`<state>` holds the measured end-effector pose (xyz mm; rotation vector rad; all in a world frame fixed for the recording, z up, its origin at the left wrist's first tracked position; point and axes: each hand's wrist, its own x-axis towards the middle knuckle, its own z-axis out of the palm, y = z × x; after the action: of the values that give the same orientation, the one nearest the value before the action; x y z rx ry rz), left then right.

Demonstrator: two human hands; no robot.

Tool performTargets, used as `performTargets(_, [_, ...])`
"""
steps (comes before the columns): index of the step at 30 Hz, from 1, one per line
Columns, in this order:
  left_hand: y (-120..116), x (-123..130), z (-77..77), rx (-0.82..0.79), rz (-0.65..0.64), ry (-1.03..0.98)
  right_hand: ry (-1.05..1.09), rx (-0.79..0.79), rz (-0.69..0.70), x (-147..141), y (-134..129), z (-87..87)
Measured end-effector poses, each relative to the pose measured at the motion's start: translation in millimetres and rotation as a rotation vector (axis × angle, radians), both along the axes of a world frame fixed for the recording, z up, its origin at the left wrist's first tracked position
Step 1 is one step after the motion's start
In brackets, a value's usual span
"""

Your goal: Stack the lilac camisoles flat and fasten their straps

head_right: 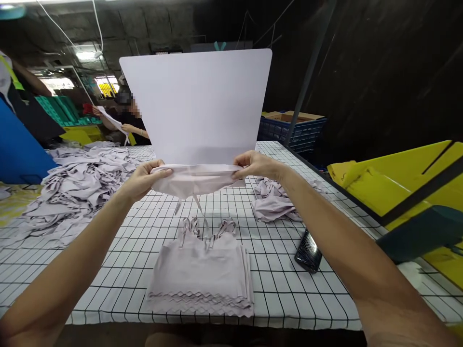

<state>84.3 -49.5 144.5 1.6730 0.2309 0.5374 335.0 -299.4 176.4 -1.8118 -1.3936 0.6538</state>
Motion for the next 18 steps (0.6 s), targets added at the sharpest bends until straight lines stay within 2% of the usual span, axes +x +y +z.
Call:
performTargets(3, [-5.2, 1.9, 7.3, -0.028, 0.001, -0.048, 0.135, 0.046, 0.006, -3.6, 4.4, -0.3])
performTargets(7, [-11.3, 9.0, 17.7, -0.005, -0.052, -0.119, 0.218, -0.002, 0.14, -15.0, 16.9, 0.2])
performTargets(10, [-2.9, 8.0, 20.0, -0.084, -0.026, -0.143, 0.318, 0.136, 0.107, -16.7, 19.7, 0.2])
performTargets(14, [17.0, -6.7, 8.3, -0.185, 0.033, -0.15, 0.328, 0.276, -0.005, -9.3, 8.2, 5.7])
performTargets(16, [25.2, -14.8, -2.1, -0.129, -0.003, -0.118, 0.346, 0.389, -0.031, -5.9, 0.3, 11.5])
performTargets(18, [33.3, -21.2, -13.0, 0.003, -0.068, -0.026, 0.355, 0.53, -0.114, -2.0, -6.4, 17.9])
